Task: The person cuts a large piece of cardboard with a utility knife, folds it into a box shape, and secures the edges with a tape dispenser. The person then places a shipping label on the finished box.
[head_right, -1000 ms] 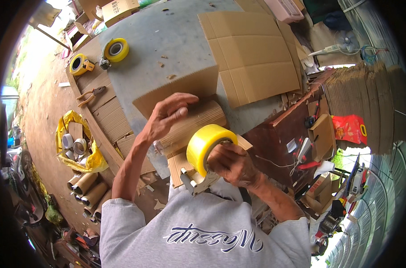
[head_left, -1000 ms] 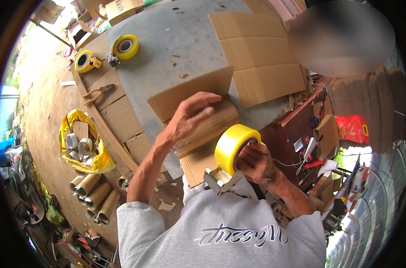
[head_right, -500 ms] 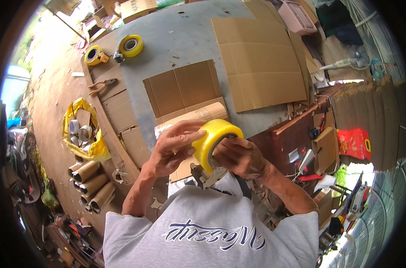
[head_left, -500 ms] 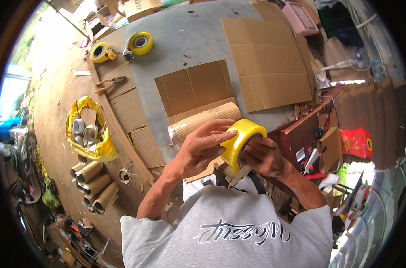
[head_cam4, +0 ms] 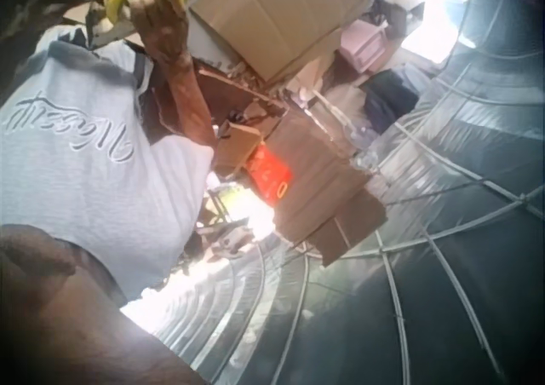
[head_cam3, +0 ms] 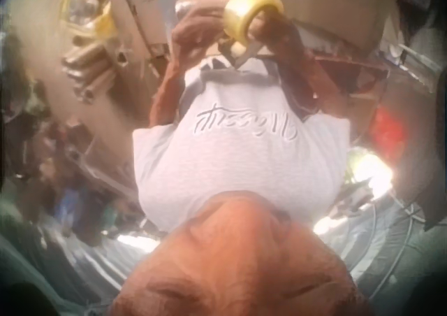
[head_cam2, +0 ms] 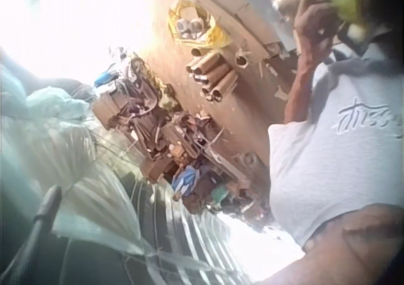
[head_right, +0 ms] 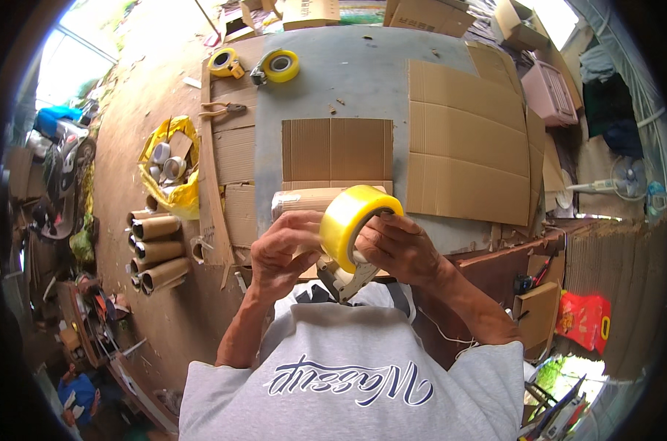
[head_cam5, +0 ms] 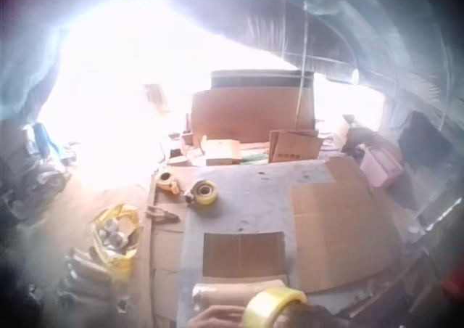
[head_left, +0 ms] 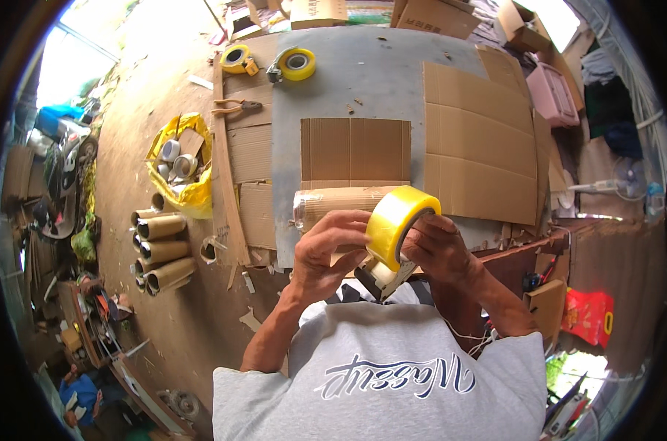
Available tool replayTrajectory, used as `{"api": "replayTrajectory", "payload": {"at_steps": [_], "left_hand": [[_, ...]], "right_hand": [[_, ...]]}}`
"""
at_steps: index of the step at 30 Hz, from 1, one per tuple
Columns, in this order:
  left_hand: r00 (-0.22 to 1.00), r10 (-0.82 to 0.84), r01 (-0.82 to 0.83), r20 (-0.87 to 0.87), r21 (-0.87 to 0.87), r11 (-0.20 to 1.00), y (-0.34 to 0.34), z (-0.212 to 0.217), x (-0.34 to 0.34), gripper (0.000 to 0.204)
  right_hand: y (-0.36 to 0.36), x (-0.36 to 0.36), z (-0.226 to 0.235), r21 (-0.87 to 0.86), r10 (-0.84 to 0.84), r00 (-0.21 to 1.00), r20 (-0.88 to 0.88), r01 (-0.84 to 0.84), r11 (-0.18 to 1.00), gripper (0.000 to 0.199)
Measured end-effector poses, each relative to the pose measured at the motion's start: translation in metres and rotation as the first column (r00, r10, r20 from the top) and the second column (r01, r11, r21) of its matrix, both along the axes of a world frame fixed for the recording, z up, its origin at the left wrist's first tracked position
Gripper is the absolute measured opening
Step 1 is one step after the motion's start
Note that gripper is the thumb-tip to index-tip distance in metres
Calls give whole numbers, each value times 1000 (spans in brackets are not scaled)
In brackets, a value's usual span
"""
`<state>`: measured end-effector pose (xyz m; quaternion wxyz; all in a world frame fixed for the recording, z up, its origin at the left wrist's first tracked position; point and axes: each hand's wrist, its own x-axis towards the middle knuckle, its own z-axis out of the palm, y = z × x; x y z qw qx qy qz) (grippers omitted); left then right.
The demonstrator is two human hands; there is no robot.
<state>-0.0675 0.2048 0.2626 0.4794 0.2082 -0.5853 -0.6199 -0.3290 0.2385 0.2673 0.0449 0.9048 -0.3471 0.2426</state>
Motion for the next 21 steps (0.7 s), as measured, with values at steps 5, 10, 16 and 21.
{"api": "replayTrajectory", "payload": {"at_steps": [5, 10, 16, 21], "left_hand": [[993, 115, -114, -9, 108, 988, 17, 5, -11, 50], [983, 131, -124, 126, -57, 991, 16, 5, -7, 50], [971, 98, -83, 219, -76, 994, 9, 14, 1, 45], [982, 92, -79, 162, -87, 993, 9, 2, 12, 35]], "right_hand": [[0, -6, -1, -62, 90, 996, 1, -90, 994, 14], [-2, -1, 6, 43, 116, 990, 80, -120, 992, 18], [3, 4, 11, 61, 103, 994, 37, -105, 993, 19], [6, 15, 16, 97, 92, 996, 14, -93, 991, 19]]}}
